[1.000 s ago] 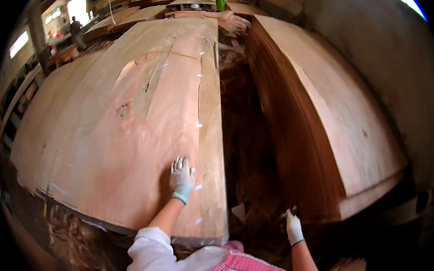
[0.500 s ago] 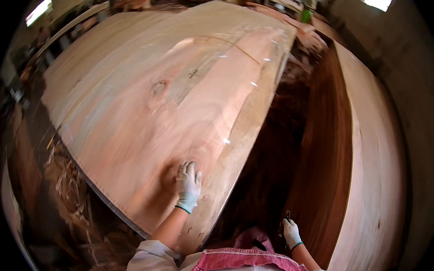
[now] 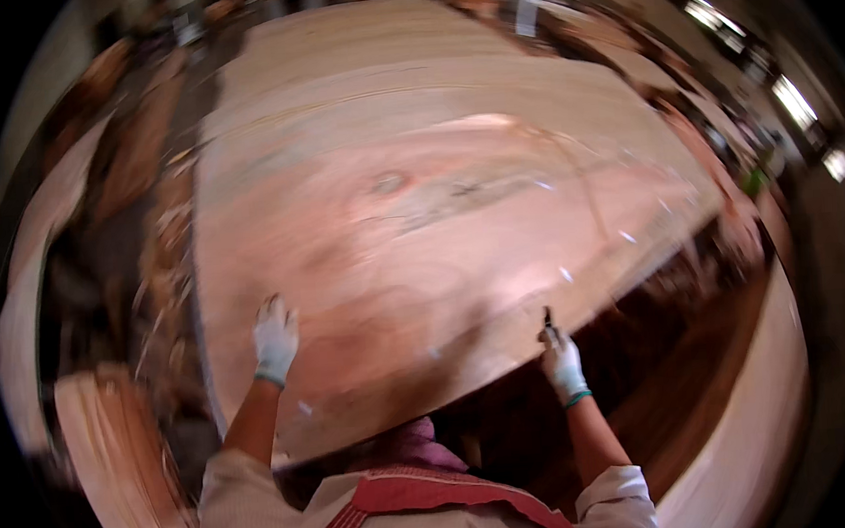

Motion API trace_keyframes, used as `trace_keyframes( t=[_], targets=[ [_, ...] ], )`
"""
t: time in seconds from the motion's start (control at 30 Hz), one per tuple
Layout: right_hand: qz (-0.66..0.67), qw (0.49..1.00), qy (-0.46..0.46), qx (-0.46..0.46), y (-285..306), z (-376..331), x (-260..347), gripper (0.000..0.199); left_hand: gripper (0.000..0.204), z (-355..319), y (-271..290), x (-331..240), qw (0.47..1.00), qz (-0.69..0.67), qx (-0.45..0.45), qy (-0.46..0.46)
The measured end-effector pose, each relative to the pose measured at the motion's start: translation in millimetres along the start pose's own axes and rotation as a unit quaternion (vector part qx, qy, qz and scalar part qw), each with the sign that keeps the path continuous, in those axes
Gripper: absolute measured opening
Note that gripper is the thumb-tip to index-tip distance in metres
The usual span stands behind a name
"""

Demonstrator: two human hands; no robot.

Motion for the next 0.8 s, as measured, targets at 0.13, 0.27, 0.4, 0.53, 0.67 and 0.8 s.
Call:
trace_keyframes(
  t=[0.13,0.27,0.4,0.53,0.67,0.8],
  targets=[
    [0.301,0.879,-0.308,0.203,-38,100,-25,0.031,0.035,48,6,23,0.996,0.065,-0.047,0.039],
    [0.276,0.928,-0.156,0.195,-43,195,-8,0.032,0.030,113,-7,55,0.990,0.060,-0.075,0.102],
    [0.154,0.950,-0.094,0.254,-71,265,-31,0.024,0.032,196,-45,91,0.984,0.020,-0.066,0.165],
    [0.069,0.953,-0.029,0.294,-113,364,0,0.019,0.034,253,-60,169,0.971,0.099,-0.091,0.198],
    [-0.004,0.960,0.184,0.211,-143,478,137,0.020,0.039,278,-37,265,0.930,0.205,-0.079,0.295],
    [0.055,0.956,0.236,0.163,-239,561,261,0.024,0.041,294,-5,327,0.902,0.290,-0.126,0.294]
  ],
)
Point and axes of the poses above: each hand's wrist, its own z-axis towards the middle knuckle, its own y-axis out of the back of the hand, x = y × z, the point moved 5 cm from there along z, towards the middle knuckle, and after that the axes turned 12 degrees about -z, right-handed, at the moved point
